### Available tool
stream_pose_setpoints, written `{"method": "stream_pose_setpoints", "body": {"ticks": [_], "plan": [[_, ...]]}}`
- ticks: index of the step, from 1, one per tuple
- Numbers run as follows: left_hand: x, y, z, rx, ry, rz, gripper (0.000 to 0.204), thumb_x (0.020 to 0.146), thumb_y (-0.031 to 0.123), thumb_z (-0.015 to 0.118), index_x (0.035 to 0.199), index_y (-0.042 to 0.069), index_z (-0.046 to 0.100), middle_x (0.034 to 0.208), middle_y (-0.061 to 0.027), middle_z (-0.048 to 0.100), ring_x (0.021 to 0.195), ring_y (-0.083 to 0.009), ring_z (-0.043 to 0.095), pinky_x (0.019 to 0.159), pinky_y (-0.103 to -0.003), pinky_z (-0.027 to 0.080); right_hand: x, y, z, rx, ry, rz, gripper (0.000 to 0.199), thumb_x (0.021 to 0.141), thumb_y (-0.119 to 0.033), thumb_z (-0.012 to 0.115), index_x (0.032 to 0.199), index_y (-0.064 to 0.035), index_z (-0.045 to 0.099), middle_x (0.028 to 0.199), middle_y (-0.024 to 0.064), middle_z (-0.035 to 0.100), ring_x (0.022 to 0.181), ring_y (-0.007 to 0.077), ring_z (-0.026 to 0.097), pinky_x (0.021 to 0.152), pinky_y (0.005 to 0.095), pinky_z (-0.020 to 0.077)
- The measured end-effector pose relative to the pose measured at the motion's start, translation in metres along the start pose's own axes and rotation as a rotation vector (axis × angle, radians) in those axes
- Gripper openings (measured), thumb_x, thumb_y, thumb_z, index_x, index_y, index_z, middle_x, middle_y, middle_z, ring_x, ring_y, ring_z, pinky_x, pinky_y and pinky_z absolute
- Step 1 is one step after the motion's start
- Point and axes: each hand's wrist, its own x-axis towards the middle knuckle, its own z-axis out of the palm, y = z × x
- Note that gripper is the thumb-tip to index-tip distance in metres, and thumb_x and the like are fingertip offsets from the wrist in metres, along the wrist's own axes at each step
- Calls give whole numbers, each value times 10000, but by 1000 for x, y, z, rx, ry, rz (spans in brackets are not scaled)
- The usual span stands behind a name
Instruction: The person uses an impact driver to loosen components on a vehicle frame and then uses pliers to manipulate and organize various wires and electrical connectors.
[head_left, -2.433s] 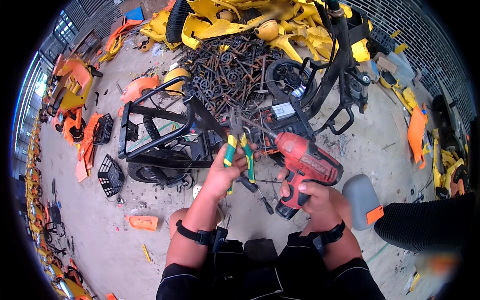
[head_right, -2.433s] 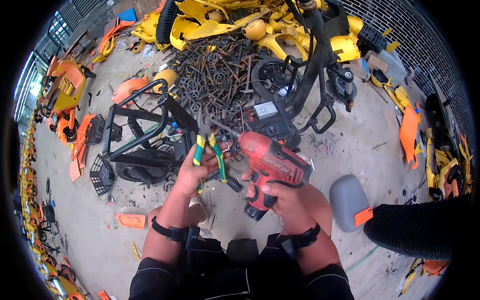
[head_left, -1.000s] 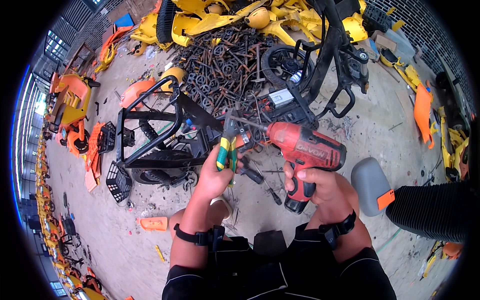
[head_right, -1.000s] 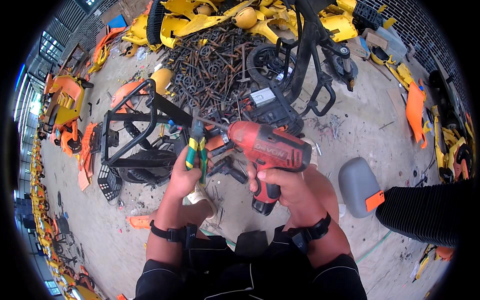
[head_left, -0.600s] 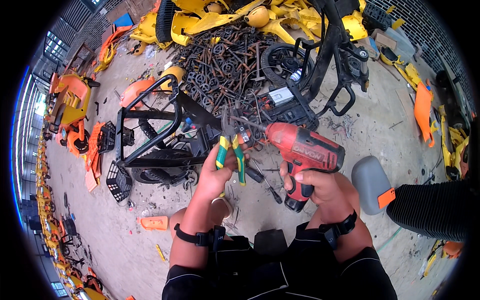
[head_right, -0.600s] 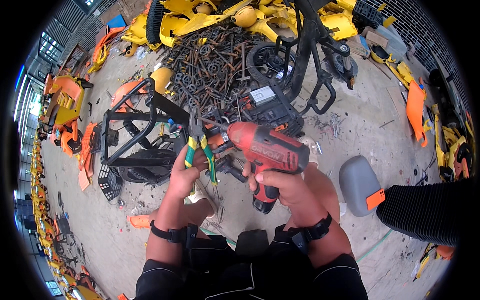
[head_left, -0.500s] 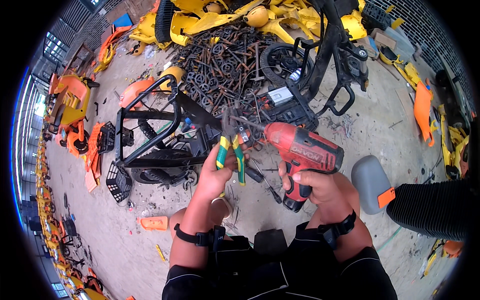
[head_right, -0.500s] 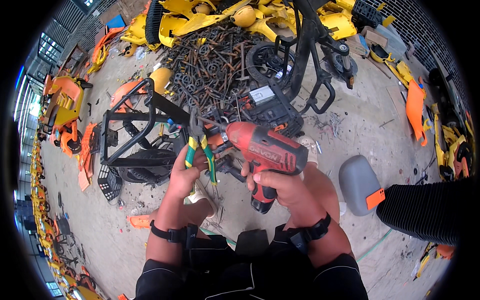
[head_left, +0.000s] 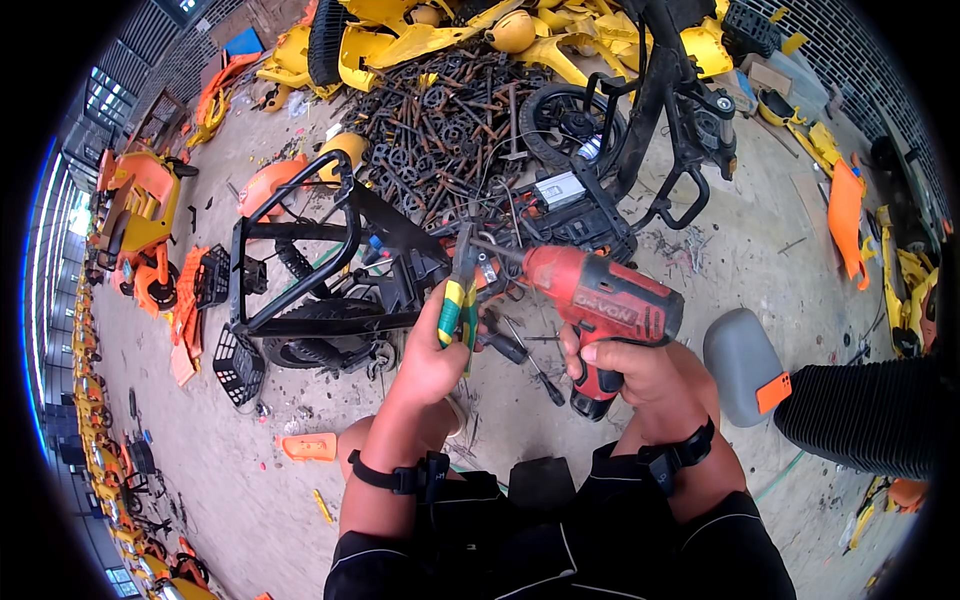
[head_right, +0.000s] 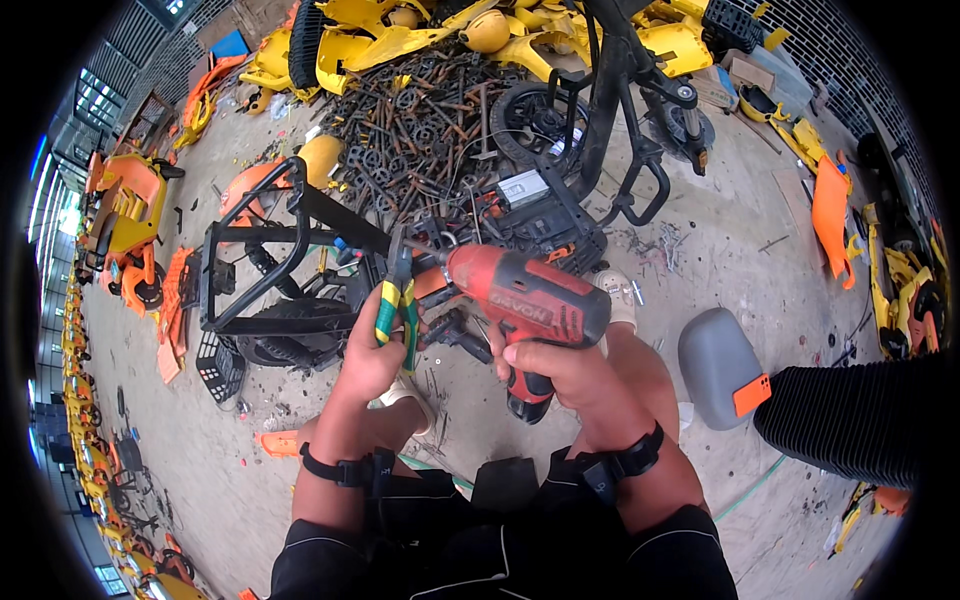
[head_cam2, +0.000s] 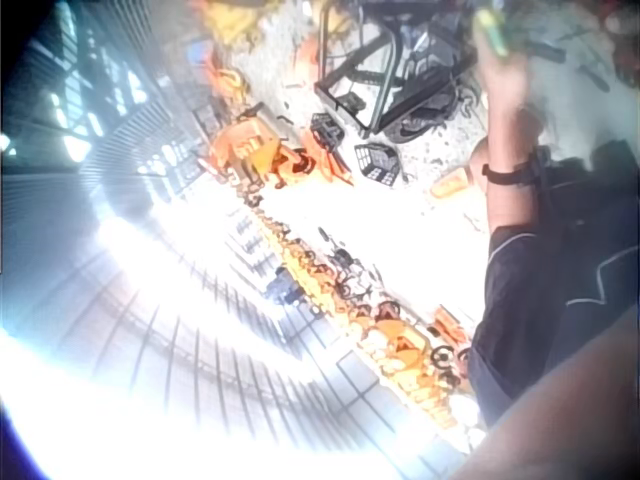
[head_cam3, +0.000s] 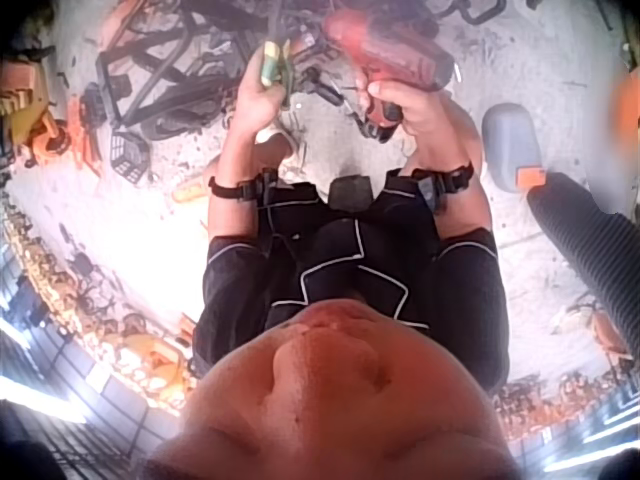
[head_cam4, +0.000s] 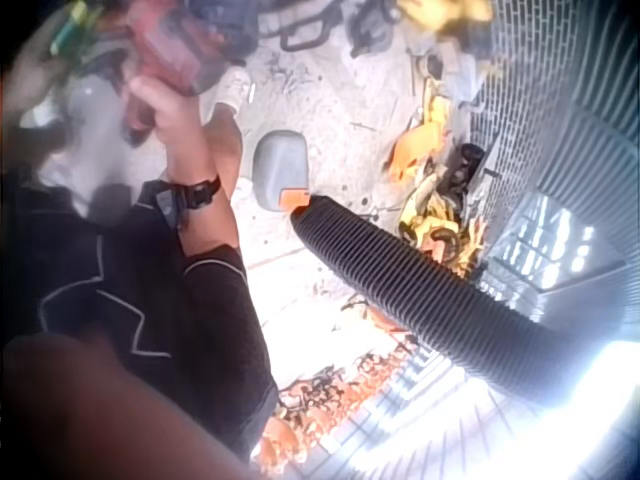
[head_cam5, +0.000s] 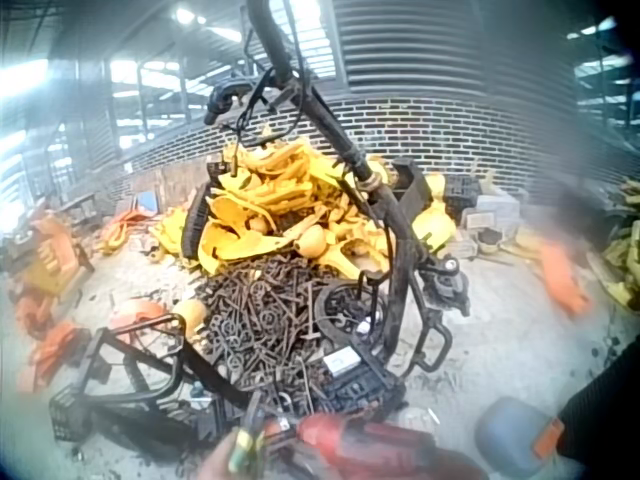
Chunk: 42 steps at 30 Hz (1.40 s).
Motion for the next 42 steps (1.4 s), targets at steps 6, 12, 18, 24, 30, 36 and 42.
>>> {"method": "stream_pose_setpoints", "body": {"ticks": [6,12,18,24,30,36,42], "plan": [[2,1,3,27,28,0,820,737,-191,384,1520,51,348,1203,-138,595,1024,-229,644,824,-367,568,0,-1,-1,6,10,7,571,751,-93,716,1290,6,557,928,113,663,727,205,654,690,354,550],[1,5,5,13,30,-17,763,748,-188,383,1475,44,394,1187,-132,599,1009,-223,646,818,-361,566,0,2,-3,-1,4,-12,565,762,-94,712,1295,8,554,925,109,661,729,203,652,678,353,546],[0,5,5,5,21,-46,732,760,-182,395,1458,38,410,1183,-129,603,1015,-224,651,819,-360,566,-1,4,-4,-2,12,-7,553,768,-98,716,1289,0,559,931,102,657,737,197,646,680,349,541],[-1,11,3,-27,17,-126,727,761,-178,409,1456,34,414,1186,-133,617,1012,-226,656,815,-360,567,0,6,-3,-83,-20,-19,488,775,-92,708,1240,-9,586,932,94,654,755,186,644,691,340,541],[-1,14,0,-17,-1,-161,734,751,-158,433,1461,30,412,1168,-136,631,991,-239,673,809,-359,564,-1,6,-2,-96,2,-15,480,779,-67,690,1244,-11,585,929,91,652,751,185,644,688,340,542],[1,14,0,-3,-18,-176,736,755,-143,442,1470,29,400,1157,-136,633,971,-240,681,811,-357,564,2,9,-3,-24,33,-5,525,770,-68,688,1277,-8,566,919,100,649,740,194,646,680,344,544],[1,9,-1,-19,-10,-173,721,773,-138,435,1472,32,396,1151,-129,630,945,-223,671,803,-354,569,1,6,-1,-3,23,-10,434,793,-58,686,1218,-12,607,929,74,670,751,177,655,693,336,531]]}}
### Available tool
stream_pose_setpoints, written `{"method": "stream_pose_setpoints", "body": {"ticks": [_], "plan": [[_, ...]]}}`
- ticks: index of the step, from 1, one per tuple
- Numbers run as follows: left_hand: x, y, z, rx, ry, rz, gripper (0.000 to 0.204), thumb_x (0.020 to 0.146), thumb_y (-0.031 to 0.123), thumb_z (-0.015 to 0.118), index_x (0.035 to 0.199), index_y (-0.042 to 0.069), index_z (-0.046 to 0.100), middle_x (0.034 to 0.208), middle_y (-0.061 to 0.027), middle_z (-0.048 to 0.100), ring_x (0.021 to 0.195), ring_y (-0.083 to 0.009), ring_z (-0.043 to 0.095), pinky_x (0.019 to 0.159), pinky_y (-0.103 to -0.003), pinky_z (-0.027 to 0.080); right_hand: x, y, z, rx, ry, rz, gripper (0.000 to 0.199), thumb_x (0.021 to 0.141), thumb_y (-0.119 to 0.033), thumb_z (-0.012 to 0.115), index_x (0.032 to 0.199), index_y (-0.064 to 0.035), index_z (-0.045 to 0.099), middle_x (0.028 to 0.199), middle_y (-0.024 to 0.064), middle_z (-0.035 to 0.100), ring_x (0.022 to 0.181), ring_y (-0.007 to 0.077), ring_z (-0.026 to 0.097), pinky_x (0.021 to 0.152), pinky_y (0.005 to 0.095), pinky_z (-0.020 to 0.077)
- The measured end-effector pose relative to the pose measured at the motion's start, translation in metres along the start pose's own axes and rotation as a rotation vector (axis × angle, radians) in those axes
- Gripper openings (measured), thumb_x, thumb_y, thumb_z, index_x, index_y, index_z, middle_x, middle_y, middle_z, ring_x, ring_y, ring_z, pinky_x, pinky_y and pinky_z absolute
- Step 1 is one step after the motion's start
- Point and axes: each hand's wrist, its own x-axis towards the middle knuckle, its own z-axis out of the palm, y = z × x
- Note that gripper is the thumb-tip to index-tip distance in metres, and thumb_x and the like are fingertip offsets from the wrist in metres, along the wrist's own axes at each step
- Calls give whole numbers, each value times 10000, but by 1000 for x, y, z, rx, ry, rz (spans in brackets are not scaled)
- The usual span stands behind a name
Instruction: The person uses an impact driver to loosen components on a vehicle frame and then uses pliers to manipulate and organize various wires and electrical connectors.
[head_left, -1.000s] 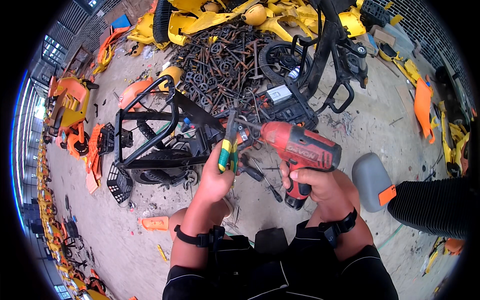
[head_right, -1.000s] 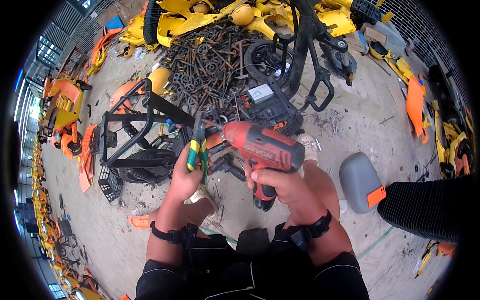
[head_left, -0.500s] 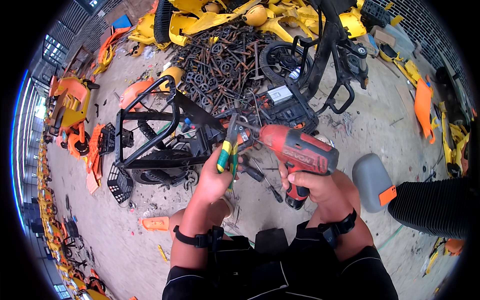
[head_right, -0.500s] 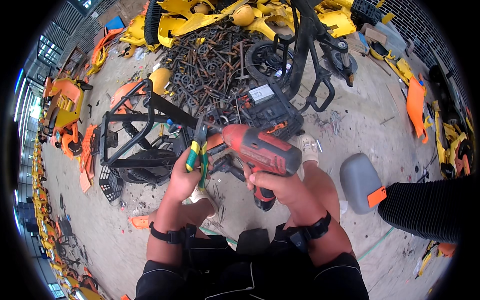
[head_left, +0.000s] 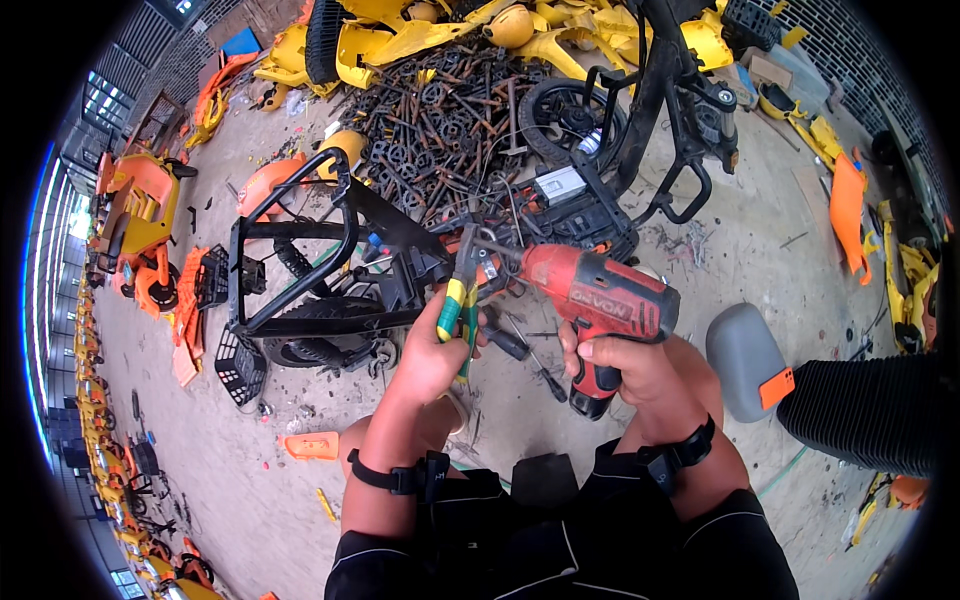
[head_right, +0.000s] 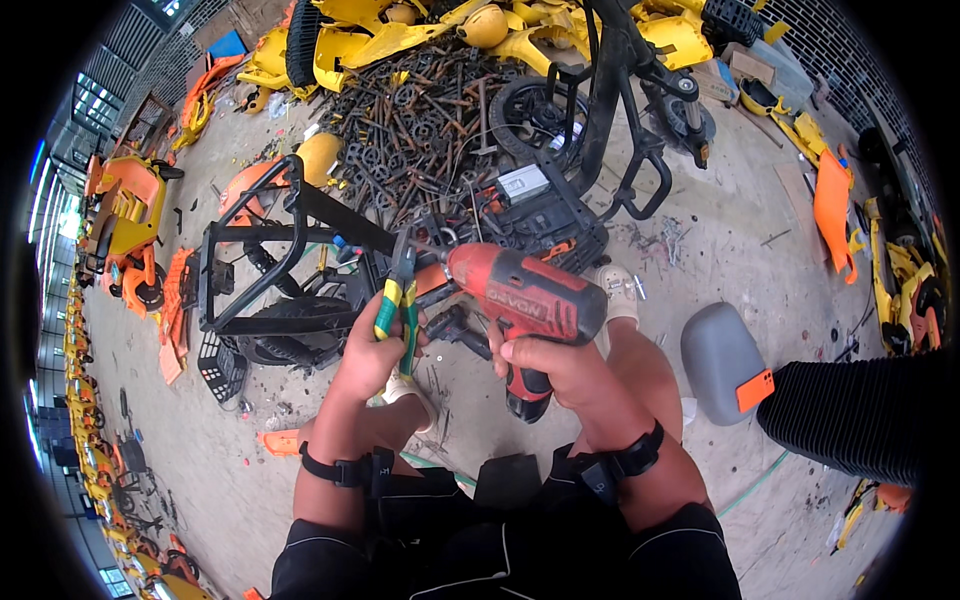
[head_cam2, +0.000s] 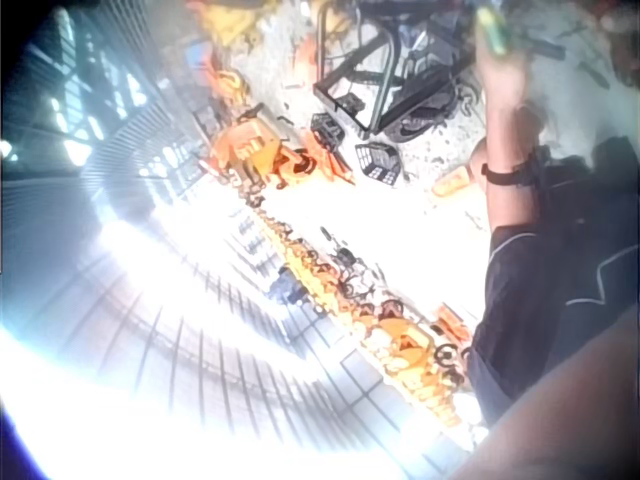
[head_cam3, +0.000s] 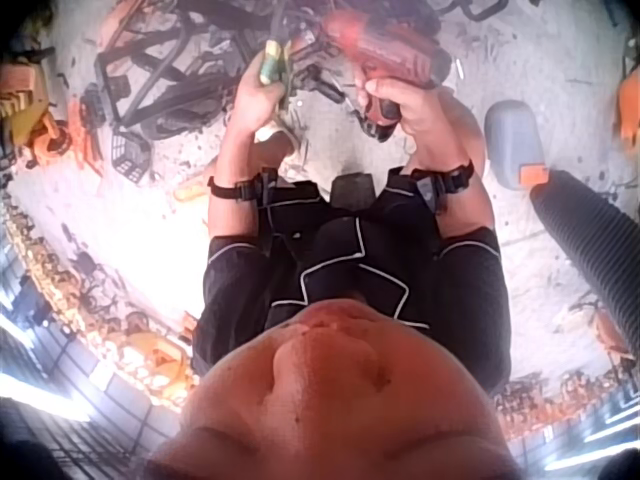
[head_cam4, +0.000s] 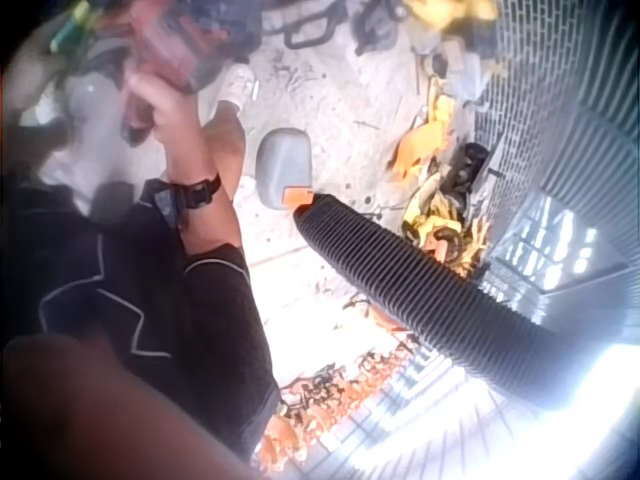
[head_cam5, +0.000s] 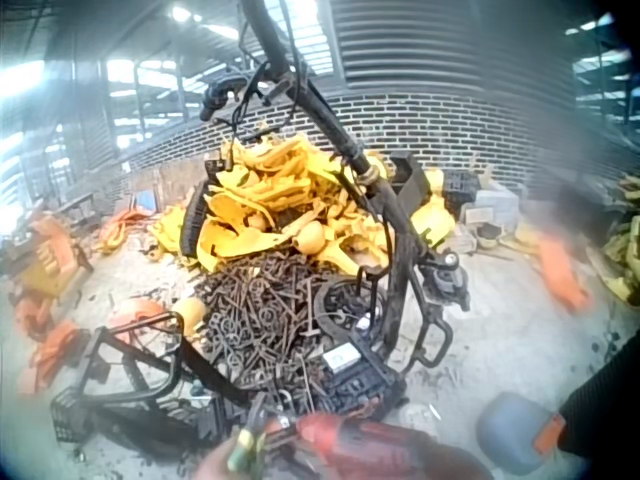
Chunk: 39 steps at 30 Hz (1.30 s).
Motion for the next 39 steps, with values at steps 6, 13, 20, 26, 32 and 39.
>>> {"method": "stream_pose_setpoints", "body": {"ticks": [6,13,20,26,32,39], "plan": [[-1,-1,3,-13,13,18,671,786,-130,435,1439,27,421,1138,-127,633,919,-214,665,787,-353,577,1,0,1,-5,-17,0,441,796,-60,691,1227,-13,605,935,72,671,758,175,653,697,331,527],[1,-5,5,-22,27,34,637,782,-125,435,1402,20,448,1126,-131,633,907,-219,665,781,-364,581,0,1,0,-42,12,0,539,759,-99,708,1275,-10,577,918,95,653,730,194,647,678,337,541],[0,-5,7,-48,39,30,612,793,-99,440,1394,16,452,1114,-122,633,887,-204,657,762,-352,570,-1,-2,1,-33,1,4,505,769,-86,695,1256,-9,587,923,85,659,738,187,651,690,339,538],[-1,-9,7,-63,49,65,646,799,-95,445,1435,19,434,1098,-103,630,881,-182,645,738,-332,553,-1,-5,1,-5,-3,19,505,753,-99,695,1239,-11,588,924,95,656,727,196,651,693,350,542],[-1,-6,9,-69,26,66,602,780,-80,432,1371,23,478,1126,-122,631,906,-212,662,777,-355,572,-3,-3,-2,-60,-17,8,487,755,-105,715,1218,-13,596,931,94,659,729,193,649,696,351,544],[-4,-5,9,-56,51,57,623,785,-88,423,1398,16,462,1103,-114,631,887,-196,657,761,-339,566,-4,-8,2,-41,-1,28,475,751,-101,709,1204,-9,603,903,92,655,719,191,641,690,350,537]]}}
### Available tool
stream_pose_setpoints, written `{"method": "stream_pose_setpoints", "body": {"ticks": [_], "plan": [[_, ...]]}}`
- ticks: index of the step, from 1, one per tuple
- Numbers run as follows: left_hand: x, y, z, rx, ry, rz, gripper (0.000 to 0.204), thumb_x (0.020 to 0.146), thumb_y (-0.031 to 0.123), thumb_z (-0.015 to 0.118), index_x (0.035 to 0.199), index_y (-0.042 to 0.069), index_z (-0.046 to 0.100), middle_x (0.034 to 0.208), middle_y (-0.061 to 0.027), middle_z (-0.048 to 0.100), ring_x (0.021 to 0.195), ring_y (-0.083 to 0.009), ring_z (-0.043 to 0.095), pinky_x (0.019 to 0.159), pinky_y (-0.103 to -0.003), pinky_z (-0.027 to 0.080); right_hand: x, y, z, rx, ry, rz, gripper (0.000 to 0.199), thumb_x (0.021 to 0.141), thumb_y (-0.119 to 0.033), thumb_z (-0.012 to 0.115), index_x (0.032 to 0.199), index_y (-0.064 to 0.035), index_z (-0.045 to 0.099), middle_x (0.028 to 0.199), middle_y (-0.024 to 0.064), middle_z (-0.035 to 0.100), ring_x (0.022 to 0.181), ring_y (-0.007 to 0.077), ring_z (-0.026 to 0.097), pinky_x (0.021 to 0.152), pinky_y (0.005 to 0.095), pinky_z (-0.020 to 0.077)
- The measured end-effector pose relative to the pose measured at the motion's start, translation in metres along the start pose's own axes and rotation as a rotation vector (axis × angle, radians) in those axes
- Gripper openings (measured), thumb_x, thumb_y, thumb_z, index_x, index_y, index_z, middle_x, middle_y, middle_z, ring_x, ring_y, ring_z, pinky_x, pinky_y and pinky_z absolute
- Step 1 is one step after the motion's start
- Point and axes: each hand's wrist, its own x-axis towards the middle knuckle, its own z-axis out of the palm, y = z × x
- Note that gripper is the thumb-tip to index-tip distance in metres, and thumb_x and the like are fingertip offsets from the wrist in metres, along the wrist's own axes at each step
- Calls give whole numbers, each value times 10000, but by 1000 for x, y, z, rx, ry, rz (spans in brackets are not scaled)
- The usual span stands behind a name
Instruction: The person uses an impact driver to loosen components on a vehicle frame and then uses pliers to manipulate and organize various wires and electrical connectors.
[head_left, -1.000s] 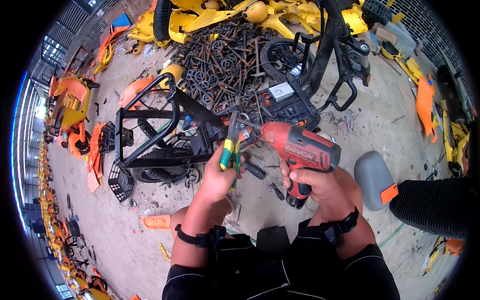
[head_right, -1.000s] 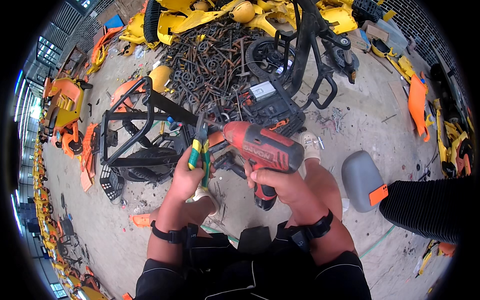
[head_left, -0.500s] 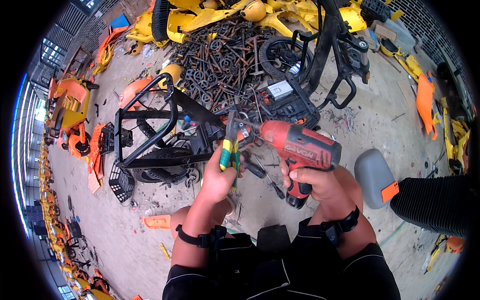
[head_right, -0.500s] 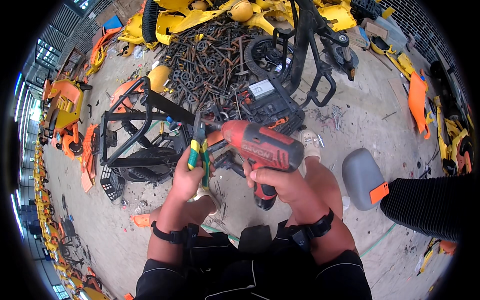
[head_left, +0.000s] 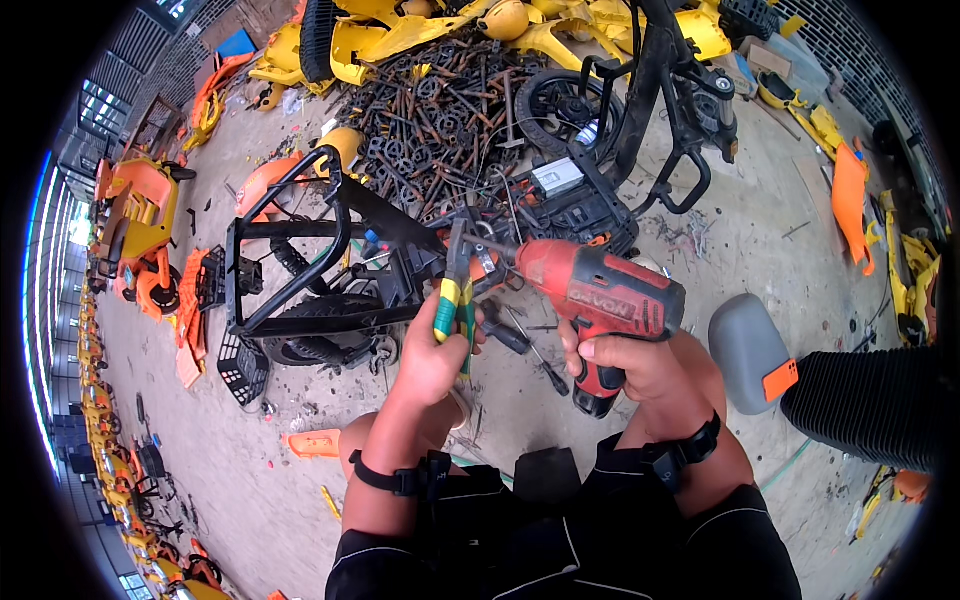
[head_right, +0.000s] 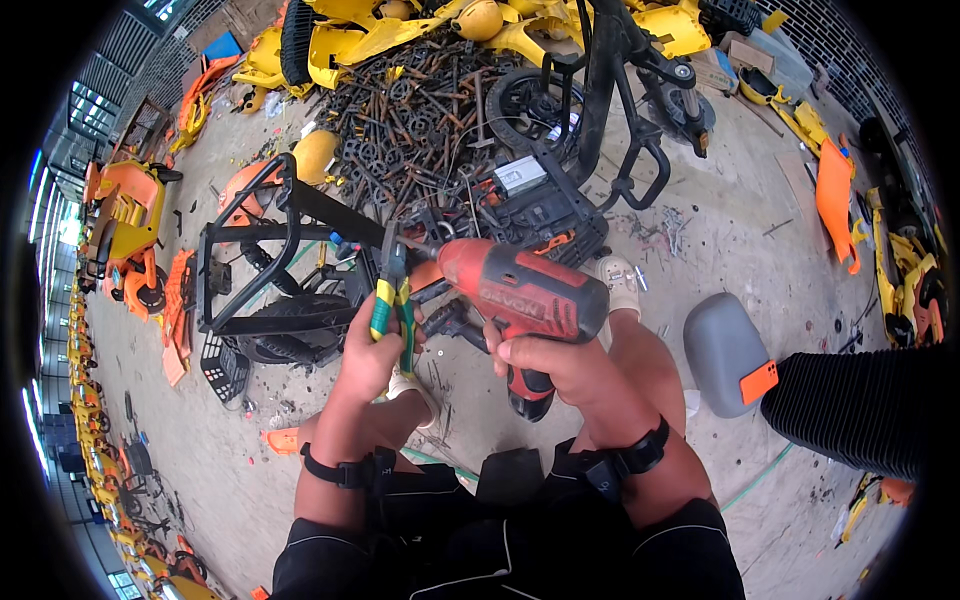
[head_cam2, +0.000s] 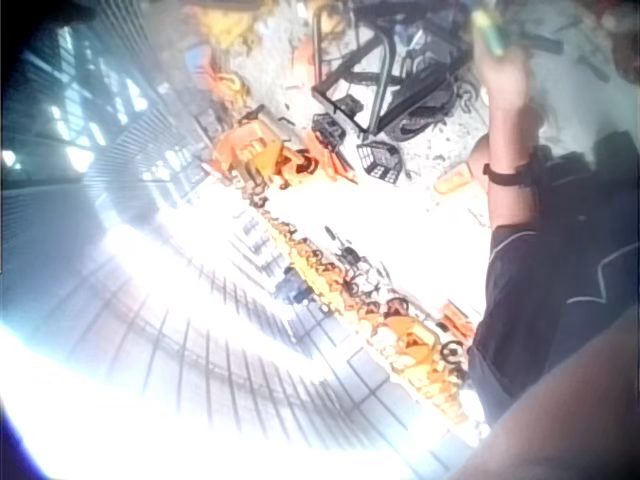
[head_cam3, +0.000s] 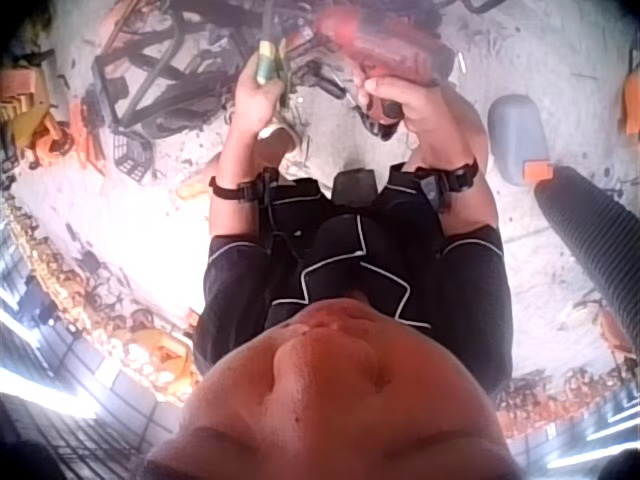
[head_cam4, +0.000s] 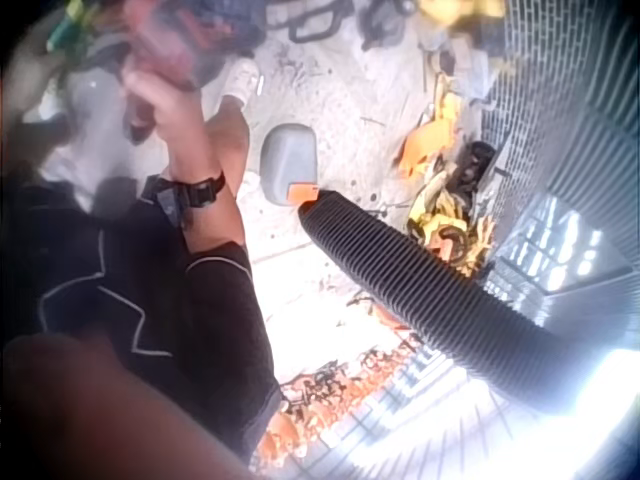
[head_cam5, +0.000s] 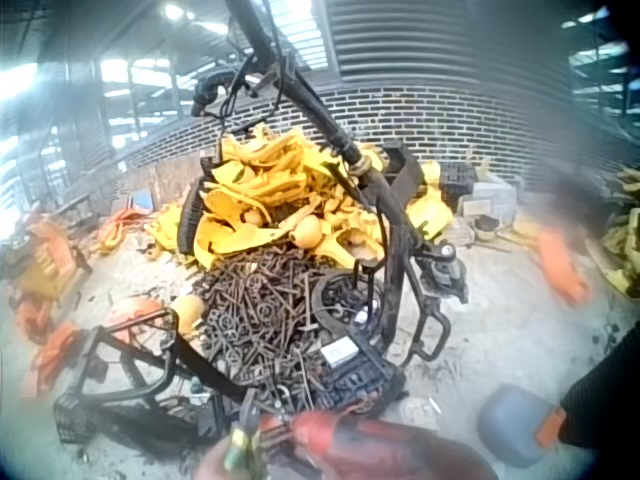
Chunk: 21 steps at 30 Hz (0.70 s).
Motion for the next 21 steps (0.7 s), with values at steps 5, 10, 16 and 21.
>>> {"method": "stream_pose_setpoints", "body": {"ticks": [5,10,16,21], "plan": [[-1,0,0,0,-2,-17,613,793,-90,417,1396,14,463,1087,-108,631,872,-183,652,750,-327,561,-1,-2,2,2,13,-4,479,743,-105,709,1198,0,604,891,105,656,710,196,641,687,349,537],[-3,1,-1,35,11,18,591,781,-77,417,1361,18,484,1098,-114,620,885,-200,653,770,-348,567,0,-5,2,36,8,2,481,746,-103,716,1201,8,601,889,117,660,696,206,646,676,358,542],[-3,-1,-1,13,3,-9,557,813,-73,428,1361,10,481,1073,-95,633,859,-167,645,747,-320,560,1,1,-4,36,-13,8,497,758,-97,726,1222,18,591,889,117,667,697,211,651,674,363,546],[-4,-1,0,1,17,-20,564,811,-75,424,1366,4,478,1077,-98,637,857,-167,646,749,-321,562,0,-1,-2,68,-7,14,497,757,-89,723,1222,24,589,893,118,669,698,212,653,678,366,547]]}}
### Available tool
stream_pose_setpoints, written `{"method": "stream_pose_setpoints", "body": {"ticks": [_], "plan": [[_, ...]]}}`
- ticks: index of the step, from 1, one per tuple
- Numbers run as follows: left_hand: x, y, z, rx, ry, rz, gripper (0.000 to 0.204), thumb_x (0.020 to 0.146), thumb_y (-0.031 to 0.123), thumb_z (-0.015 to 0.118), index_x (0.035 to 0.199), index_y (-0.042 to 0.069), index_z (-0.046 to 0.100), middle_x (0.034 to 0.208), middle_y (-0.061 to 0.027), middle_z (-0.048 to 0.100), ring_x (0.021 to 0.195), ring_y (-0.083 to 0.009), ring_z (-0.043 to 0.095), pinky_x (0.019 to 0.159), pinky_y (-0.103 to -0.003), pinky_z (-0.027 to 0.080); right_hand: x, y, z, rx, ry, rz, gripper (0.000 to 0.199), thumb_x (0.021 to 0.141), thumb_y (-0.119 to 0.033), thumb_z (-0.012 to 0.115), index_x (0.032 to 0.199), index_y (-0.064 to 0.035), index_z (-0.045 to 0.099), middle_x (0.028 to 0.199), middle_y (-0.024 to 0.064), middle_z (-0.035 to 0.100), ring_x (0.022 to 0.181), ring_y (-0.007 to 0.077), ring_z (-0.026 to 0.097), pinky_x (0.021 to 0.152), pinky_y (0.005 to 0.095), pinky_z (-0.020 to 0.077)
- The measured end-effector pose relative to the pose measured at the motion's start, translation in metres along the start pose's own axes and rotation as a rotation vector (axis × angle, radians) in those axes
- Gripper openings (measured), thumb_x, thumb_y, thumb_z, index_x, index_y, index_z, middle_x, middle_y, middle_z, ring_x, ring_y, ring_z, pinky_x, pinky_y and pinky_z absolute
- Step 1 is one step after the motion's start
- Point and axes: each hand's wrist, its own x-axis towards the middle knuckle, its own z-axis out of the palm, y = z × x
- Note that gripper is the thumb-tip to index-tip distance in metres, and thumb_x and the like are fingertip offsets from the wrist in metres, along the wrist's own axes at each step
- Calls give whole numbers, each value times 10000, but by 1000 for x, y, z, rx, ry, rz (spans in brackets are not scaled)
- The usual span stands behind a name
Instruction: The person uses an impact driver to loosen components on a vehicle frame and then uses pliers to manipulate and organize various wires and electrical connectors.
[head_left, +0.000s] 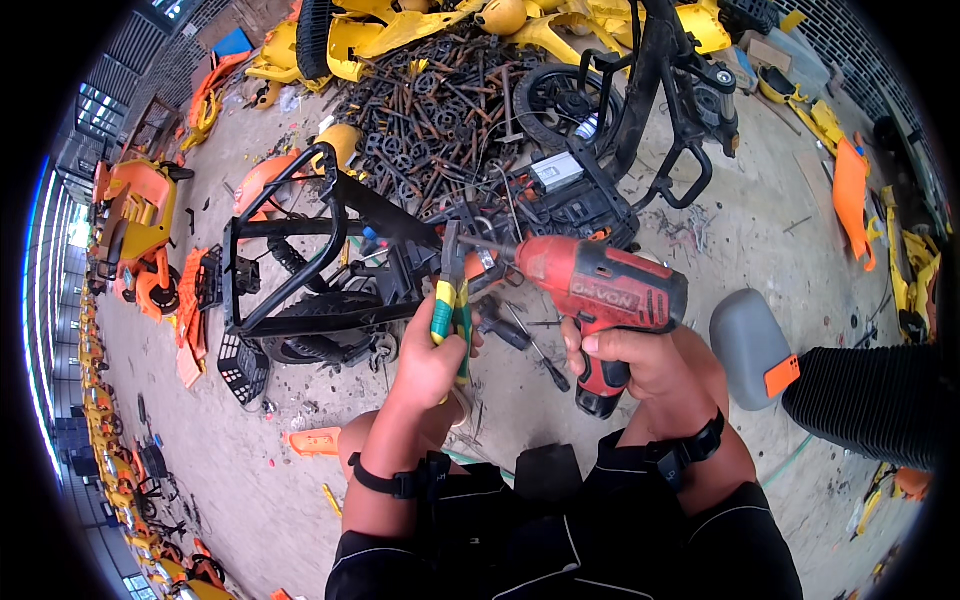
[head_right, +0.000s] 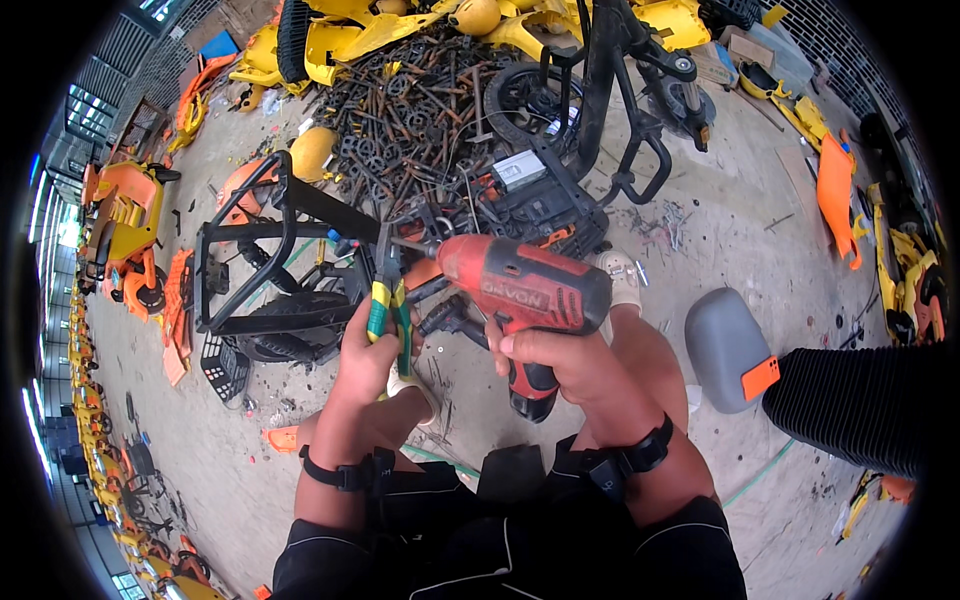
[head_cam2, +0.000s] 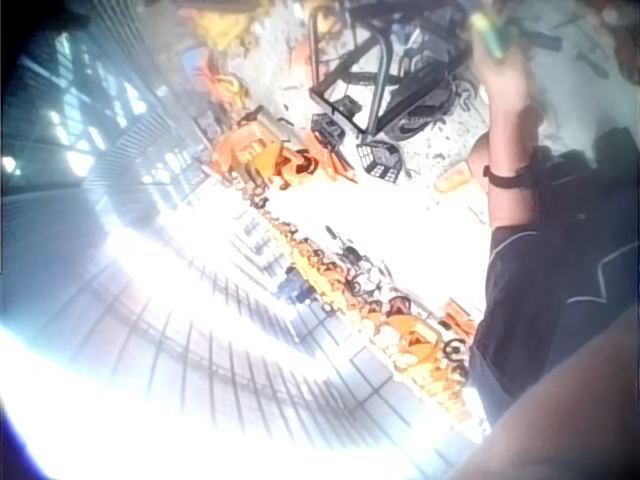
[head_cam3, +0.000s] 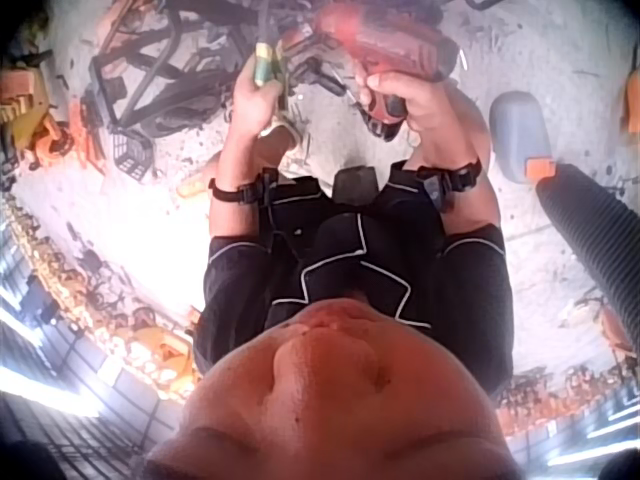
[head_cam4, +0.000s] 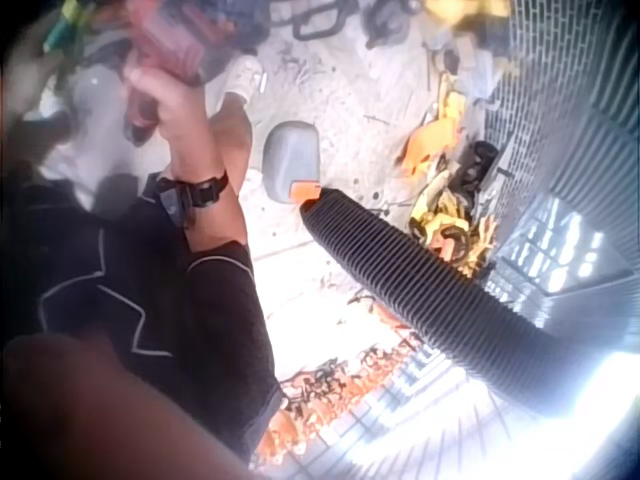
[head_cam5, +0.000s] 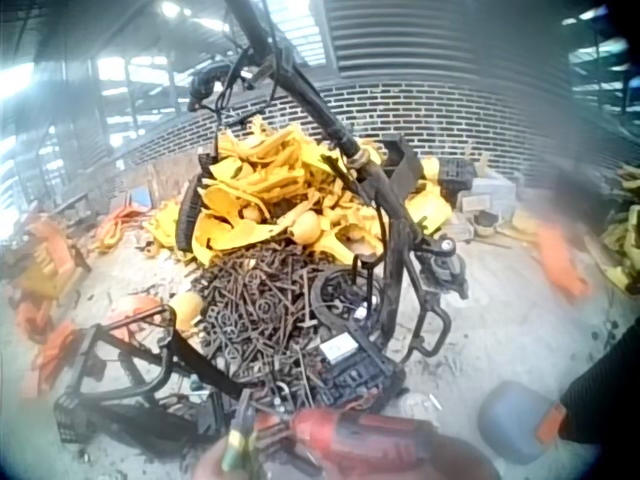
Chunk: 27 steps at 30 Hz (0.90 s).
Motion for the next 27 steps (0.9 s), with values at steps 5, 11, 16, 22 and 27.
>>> {"method": "stream_pose_setpoints", "body": {"ticks": [5,11,16,22,27], "plan": [[0,0,-1,18,-7,-7,575,807,-79,422,1375,0,474,1082,-102,638,862,-169,648,748,-323,563,0,1,-3,1,-25,2,428,810,-65,688,1225,-8,602,902,85,670,720,186,662,675,332,530],[0,0,0,26,-8,-9,586,803,-82,426,1382,-2,471,1084,-111,639,868,-173,651,747,-324,563,3,0,-1,-13,15,14,482,746,-81,710,1203,20,597,879,122,663,686,211,650,671,365,550],[-1,3,0,56,-5,-2,564,780,-74,409,1334,2,485,1085,-128,621,875,-207,660,761,-355,579,2,1,-3,-6,-22,6,418,795,-56,684,1202,-3,609,901,84,670,717,193,656,677,339,529],[0,2,-1,68,-5,19,559,780,-68,403,1328,0,489,1084,-128,622,877,-206,660,768,-354,579,2,0,-1,0,-10,-2,457,771,-69,693,1211,6,600,894,98,666,707,203,651,677,351,534],[0,2,0,50,-4,20,548,780,-67,403,1317,-4,496,1085,-128,626,871,-206,662,768,-354,582,2,-1,-1,-16,10,-3,530,741,-82,697,1247,25,579,891,127,654,691,219,642,671,366,541]]}}
